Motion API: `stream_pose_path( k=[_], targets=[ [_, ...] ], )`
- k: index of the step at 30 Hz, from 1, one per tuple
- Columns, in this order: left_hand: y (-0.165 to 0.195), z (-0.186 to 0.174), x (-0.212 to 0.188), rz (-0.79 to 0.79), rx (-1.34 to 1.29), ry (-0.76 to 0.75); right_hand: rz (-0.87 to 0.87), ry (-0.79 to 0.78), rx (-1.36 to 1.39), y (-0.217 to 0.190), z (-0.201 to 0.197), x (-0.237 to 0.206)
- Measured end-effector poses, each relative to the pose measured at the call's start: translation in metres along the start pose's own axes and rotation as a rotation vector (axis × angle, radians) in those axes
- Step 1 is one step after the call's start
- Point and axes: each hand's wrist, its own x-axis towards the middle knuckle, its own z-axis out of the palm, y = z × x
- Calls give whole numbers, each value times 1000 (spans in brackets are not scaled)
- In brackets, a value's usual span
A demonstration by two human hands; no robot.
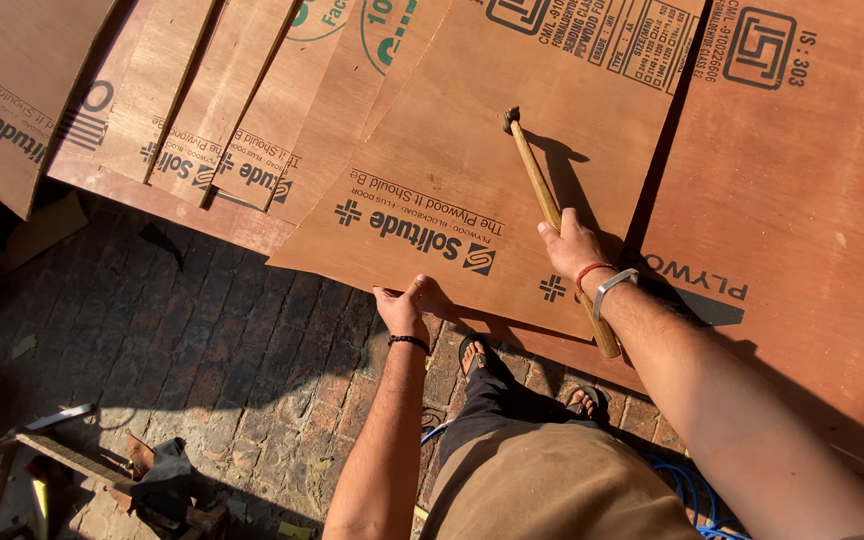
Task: The person arranges thin plywood strips on a curved wooden frame and hammers nails to secure them. They then carry a plywood panel to a table with yellow foam sheets, spray adhesive onto the panel, and press it onto the foam.
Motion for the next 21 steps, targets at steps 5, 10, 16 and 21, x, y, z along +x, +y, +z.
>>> stream_pose_path(
  k=[5,10,16,21],
  targets=[
    [12,19,-41,210,-111,-47,-76,78,313,47,17,-14],
    [30,57,-142,541,100,-267,-446,229,794,81,-15,-42],
    [28,149,-289,661,821,-680,-108,40,1356,224,-75,-137],
    [-38,227,-394,1024,1162,-959,-13,576,1038,433,-168,-244]
  ],
)
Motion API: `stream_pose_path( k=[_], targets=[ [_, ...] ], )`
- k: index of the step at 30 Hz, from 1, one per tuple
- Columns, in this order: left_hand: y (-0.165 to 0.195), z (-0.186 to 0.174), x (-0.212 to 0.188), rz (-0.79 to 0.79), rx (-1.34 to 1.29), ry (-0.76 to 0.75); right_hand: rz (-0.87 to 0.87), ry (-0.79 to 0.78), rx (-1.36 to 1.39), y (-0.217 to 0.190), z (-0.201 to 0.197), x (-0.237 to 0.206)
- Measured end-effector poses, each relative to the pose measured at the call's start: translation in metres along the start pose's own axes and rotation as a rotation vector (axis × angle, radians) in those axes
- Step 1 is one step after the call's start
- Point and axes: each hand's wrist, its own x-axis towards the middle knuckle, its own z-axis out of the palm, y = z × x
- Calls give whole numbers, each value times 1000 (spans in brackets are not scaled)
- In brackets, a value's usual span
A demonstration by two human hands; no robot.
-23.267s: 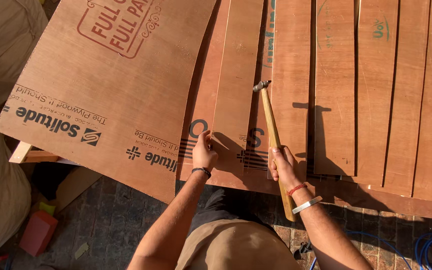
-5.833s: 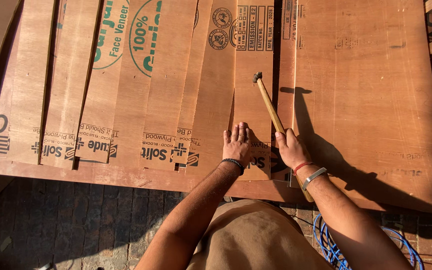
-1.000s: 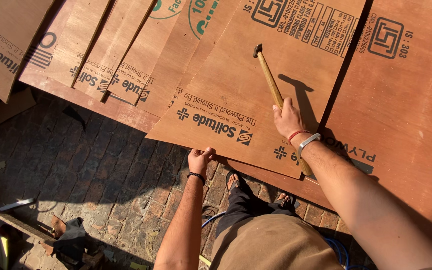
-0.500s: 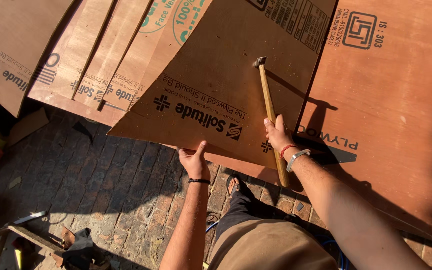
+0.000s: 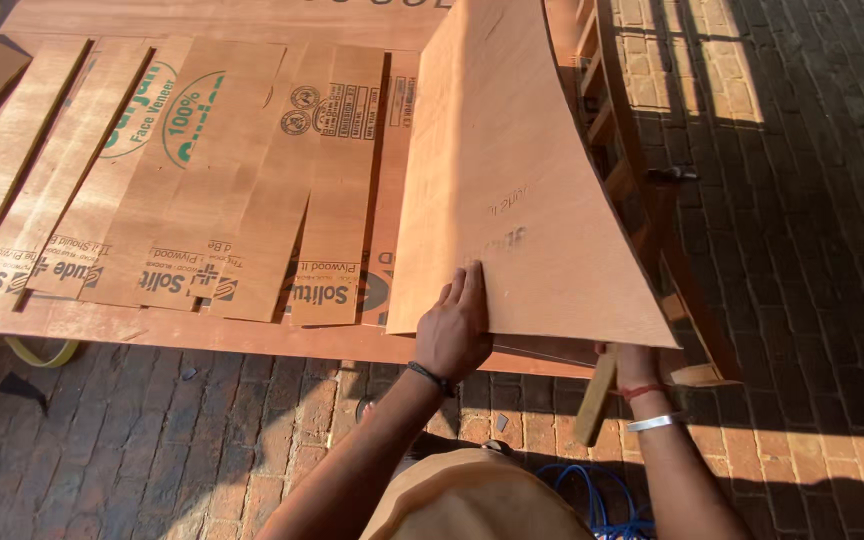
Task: The person arranges thin plywood strips on a curved wooden frame and hammers nails to secure them. They then carry a plywood panel to a table with yellow foam sheets, spray adhesive onto the panel, and press it onto the foam.
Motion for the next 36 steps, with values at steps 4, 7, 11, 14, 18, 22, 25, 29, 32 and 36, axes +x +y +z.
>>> stream_pose_path(
  k=[4,7,11,14,18,22,25,29,32,36],
  targets=[
    [50,101,0,-21,168,-395,-138,248,168,4,-161,-41],
    [63,166,-1,33,379,-494,-107,359,114,11,-220,-91],
    [56,208,-7,60,446,-476,-47,379,28,33,-222,-131],
    [53,214,-7,54,429,-470,-53,324,24,40,-193,-127],
    [36,195,0,74,193,-546,-105,129,16,34,-128,-88],
    [-35,123,-9,23,-14,-325,-49,-182,56,34,-15,-38],
    [-100,49,-34,-240,-5,-211,47,-377,-67,43,85,-8],
    [-175,-35,-86,-791,-217,-68,116,-546,-161,33,219,20],
    [-223,-75,-129,-774,-228,114,-138,-529,-207,7,310,41],
    [-282,-106,-182,-900,-367,83,191,-458,-330,9,393,41]
  ],
)
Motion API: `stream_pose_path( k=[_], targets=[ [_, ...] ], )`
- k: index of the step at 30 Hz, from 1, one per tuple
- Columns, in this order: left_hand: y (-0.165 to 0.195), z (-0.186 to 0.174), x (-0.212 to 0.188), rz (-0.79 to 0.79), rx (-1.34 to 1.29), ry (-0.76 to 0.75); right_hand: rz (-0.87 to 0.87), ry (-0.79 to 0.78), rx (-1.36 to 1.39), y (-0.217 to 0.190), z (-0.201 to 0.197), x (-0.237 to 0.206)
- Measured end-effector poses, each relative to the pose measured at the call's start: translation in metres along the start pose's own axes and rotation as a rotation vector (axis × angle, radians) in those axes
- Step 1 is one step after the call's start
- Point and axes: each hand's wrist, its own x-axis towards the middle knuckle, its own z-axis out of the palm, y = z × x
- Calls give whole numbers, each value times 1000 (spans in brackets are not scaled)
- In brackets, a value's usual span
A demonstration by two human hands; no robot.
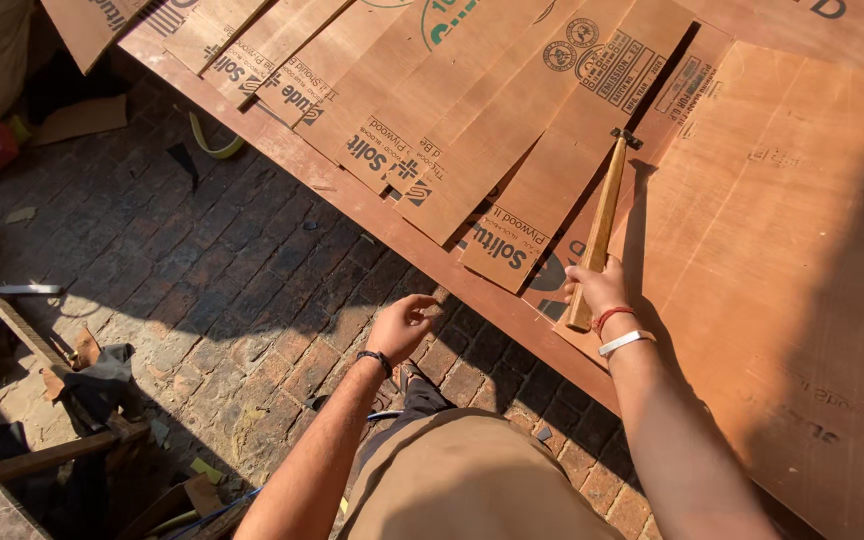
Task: The person arranges thin plywood strips on a curved wooden frame and hammers nails to secure them. They then carry a plywood panel to a table with yellow foam sheets, spray adhesive onto the panel, and press it onto the foam.
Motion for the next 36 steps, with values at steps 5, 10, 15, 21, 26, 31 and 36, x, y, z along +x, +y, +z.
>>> stream_pose_path(
  k=[5,10,15,21,26,31,36],
  targets=[
    [-66,-75,7,-134,-77,63,-133,250,-72,19,60,34],
    [-110,-171,13,-179,-238,343,-720,303,-682,-6,147,66],
    [-135,-255,1,-595,-273,491,-793,-320,-663,-21,344,57],
    [-192,-316,-50,-594,-493,809,-856,-847,-681,-18,557,11],
    [-254,-331,-130,-638,-611,1144,-973,-1329,-939,-6,711,-83],
    [-292,-326,-217,-830,-754,1513,-1122,-1781,-974,27,828,-240],
    [-319,-340,-286,-924,-880,1684,-1263,-2111,-1067,74,872,-401]
  ],
)
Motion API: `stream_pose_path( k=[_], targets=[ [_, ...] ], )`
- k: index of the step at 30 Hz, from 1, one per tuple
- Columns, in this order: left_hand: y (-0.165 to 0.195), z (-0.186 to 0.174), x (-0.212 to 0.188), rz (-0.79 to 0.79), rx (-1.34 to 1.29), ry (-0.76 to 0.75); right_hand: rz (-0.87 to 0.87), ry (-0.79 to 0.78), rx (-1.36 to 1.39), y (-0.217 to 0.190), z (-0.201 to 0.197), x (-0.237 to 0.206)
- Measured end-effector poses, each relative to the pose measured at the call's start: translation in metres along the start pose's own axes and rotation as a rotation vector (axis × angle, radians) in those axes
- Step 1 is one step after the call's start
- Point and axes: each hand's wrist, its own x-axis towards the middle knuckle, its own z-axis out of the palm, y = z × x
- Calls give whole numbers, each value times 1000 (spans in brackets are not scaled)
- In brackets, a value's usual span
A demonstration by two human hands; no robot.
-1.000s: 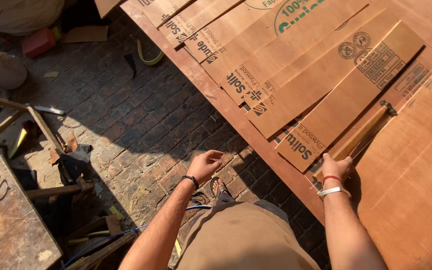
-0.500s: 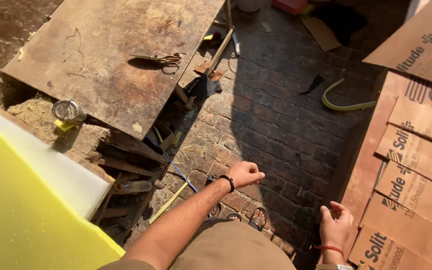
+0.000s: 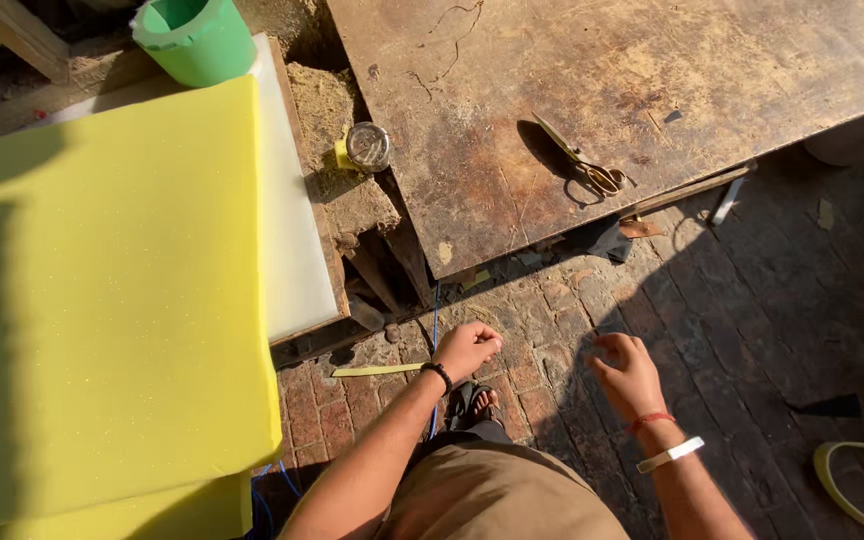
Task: The person arranges thin plywood strips on a curved wooden frame and hammers nails to secure them. They then carry a plywood panel to a table with yellow foam sheets, spray adhesive onto the panel, and press it onto the foam.
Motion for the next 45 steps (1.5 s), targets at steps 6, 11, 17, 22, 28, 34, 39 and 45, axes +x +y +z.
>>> stream_pose_path(
  k=[6,11,17,22,28,34,39,45],
  targets=[
    [13,-40,38,32,-88,180,-136,-174,-99,-70,8,141],
    [-3,-65,48,-53,-216,354,-208,-144,-229,-105,13,283],
    [-27,-82,48,4,-289,698,-136,-148,-550,-133,51,405],
    [-36,-83,30,-306,-373,811,-126,-340,-680,-129,72,434],
    [-47,-89,-17,-449,-301,1111,-479,-264,-396,-169,125,388],
    [-73,-133,-77,-539,-4,1486,-551,-1004,330,-292,234,272],
    [-109,-196,-117,-614,359,1545,-589,-815,-48,-416,348,214],
    [-139,-246,-150,-659,809,1291,-578,-561,-260,-492,428,199]
  ],
)
